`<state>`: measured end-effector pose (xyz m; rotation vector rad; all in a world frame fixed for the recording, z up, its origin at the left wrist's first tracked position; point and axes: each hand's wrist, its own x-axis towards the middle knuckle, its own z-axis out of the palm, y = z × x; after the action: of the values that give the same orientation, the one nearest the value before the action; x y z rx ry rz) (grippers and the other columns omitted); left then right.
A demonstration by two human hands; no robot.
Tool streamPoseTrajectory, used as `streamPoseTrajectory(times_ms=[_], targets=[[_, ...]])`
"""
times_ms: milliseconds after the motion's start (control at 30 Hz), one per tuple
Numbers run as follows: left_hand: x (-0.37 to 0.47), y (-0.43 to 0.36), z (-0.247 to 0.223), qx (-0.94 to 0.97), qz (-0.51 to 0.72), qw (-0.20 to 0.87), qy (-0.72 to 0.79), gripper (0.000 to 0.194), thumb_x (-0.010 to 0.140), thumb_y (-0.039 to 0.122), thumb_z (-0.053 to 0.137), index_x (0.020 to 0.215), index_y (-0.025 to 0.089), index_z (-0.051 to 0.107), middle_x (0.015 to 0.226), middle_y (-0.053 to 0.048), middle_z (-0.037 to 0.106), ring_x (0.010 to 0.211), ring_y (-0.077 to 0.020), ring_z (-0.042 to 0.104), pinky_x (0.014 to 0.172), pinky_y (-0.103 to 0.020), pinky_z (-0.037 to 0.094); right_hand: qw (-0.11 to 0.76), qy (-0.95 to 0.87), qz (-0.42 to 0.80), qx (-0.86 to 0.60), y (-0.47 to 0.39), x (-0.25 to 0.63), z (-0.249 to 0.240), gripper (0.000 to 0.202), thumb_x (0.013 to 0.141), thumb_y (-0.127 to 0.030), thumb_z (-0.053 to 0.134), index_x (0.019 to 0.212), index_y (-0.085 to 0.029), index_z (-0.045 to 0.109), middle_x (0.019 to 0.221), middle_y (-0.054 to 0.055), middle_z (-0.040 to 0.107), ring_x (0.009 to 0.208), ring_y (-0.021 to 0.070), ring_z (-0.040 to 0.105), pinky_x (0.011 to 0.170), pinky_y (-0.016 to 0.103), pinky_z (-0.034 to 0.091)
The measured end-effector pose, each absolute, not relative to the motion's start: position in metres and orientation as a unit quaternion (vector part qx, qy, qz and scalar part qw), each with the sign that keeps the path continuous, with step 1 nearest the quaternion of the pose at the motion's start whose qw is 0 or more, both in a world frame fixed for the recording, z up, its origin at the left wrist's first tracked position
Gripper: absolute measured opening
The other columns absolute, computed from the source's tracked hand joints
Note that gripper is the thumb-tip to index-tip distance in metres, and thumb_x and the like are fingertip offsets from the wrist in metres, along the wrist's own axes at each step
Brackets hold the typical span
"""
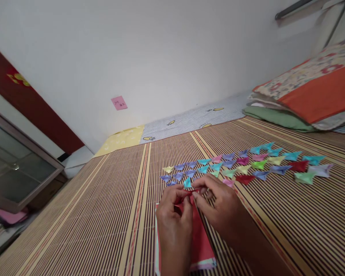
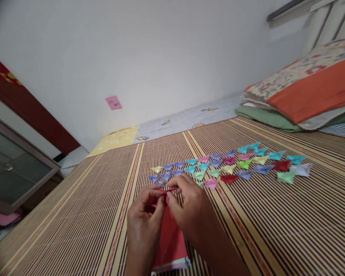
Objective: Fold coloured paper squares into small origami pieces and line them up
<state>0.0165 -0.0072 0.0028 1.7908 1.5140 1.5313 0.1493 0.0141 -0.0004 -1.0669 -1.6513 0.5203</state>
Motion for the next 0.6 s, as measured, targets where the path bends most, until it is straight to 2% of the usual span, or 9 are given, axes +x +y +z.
streamPoseTrajectory(times_ms=[67,133,367,600], targets=[[0.0163,-0.0080,0.0033,0.642,0.537,0.143,0.529,0.017,0.090,0.009,0.061,0.082,0.022,0.068,0.104,-0.004,0.070,0.093,-0.0190,0.069,0.076,-0.030,0.055,0.508,-0.664,0.237,-0.494,0.0144,0.1483,-0.0022,0.010,0.085,-0.017,0.057,0.093,-0.020,0.062,0.074,0.000,0.060,0.064,0.0182,0.059,0.061,0.031,0.045],[0.0161,-0.0087,0.0031,0.655,0.532,0.118,0.524,0.019,0.091,0.007,0.060,0.085,0.023,0.069,0.107,-0.004,0.069,0.097,-0.0192,0.068,0.080,-0.031,0.056,0.494,-0.659,0.254,-0.508,0.0151,0.1474,-0.0032,0.008,0.085,-0.020,0.055,0.091,-0.021,0.060,0.068,-0.002,0.058,0.058,0.0171,0.057,0.056,0.029,0.041],[0.0168,-0.0080,-0.0014,0.697,0.502,0.088,0.505,0.028,0.091,-0.002,0.055,0.093,0.023,0.069,0.116,-0.005,0.065,0.106,-0.0203,0.067,0.088,-0.036,0.057,0.471,-0.652,0.240,-0.544,0.0166,0.1507,-0.0026,0.013,0.085,-0.021,0.050,0.073,-0.023,0.054,0.059,-0.003,0.056,0.053,0.0159,0.055,0.053,0.027,0.036],[0.0201,-0.0081,-0.0007,0.701,0.500,0.093,0.500,0.029,0.092,-0.001,0.056,0.094,0.024,0.069,0.118,-0.005,0.066,0.108,-0.0198,0.068,0.088,-0.035,0.057,0.458,-0.661,0.247,-0.541,0.0157,0.1514,0.0014,0.015,0.087,-0.024,0.053,0.072,-0.022,0.056,0.059,-0.002,0.057,0.050,0.0145,0.052,0.050,0.026,0.034]])
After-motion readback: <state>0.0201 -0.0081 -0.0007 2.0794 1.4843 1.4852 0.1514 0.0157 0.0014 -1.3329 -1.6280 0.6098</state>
